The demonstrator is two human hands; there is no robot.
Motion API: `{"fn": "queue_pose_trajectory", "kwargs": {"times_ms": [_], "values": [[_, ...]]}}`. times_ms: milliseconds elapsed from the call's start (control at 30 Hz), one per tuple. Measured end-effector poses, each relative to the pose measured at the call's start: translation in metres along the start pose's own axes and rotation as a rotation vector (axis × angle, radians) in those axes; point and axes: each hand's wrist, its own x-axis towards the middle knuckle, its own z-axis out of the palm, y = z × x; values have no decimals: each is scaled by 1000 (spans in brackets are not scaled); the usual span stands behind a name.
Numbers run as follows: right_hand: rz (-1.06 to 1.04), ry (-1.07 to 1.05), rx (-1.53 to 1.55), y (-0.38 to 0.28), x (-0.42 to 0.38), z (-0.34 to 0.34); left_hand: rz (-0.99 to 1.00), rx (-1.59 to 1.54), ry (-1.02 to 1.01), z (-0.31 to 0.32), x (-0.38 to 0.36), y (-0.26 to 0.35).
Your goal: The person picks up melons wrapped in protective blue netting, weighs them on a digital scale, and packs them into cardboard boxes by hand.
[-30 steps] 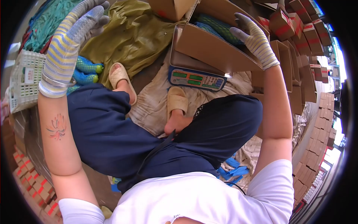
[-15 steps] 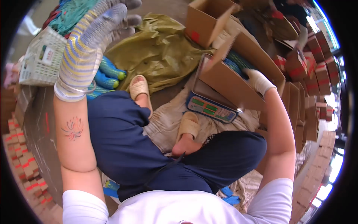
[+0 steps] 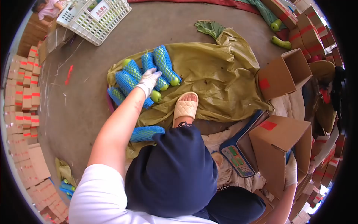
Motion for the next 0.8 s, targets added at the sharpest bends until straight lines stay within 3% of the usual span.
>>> {"fn": "queue_pose_trajectory", "kwargs": {"times_ms": [33,100,167,233,267,300,367,400,467,533,600,633,733,800], "values": [[-7,38,65,2,-8,-6,164,231,102,8,56,-29],[156,42,241,-23,-25,-37,136,497,230,28,84,-17],[101,157,290,0,-45,-64,-129,606,397,56,85,14],[63,67,430,64,-70,-108,-258,703,566,75,82,27],[66,74,600,42,-82,-107,-299,757,467,75,85,28],[92,92,590,71,-102,-120,-335,812,368,74,91,30],[116,207,676,69,-92,-124,-297,883,418,88,90,24],[117,268,718,8,-95,-86,-266,876,407,90,91,21],[103,395,809,0,-114,-73,-185,802,335,82,127,-8],[84,544,888,-19,-112,-61,-122,761,406,86,113,-8],[72,706,952,4,-155,-70,177,663,338,84,105,-14],[31,722,1013,-8,-162,-74,441,603,300,91,74,-2],[-79,812,1075,-29,-194,-84,743,460,-213,103,39,41],[-185,831,1109,-32,-218,-88,1100,529,-482,138,-63,109]]}}
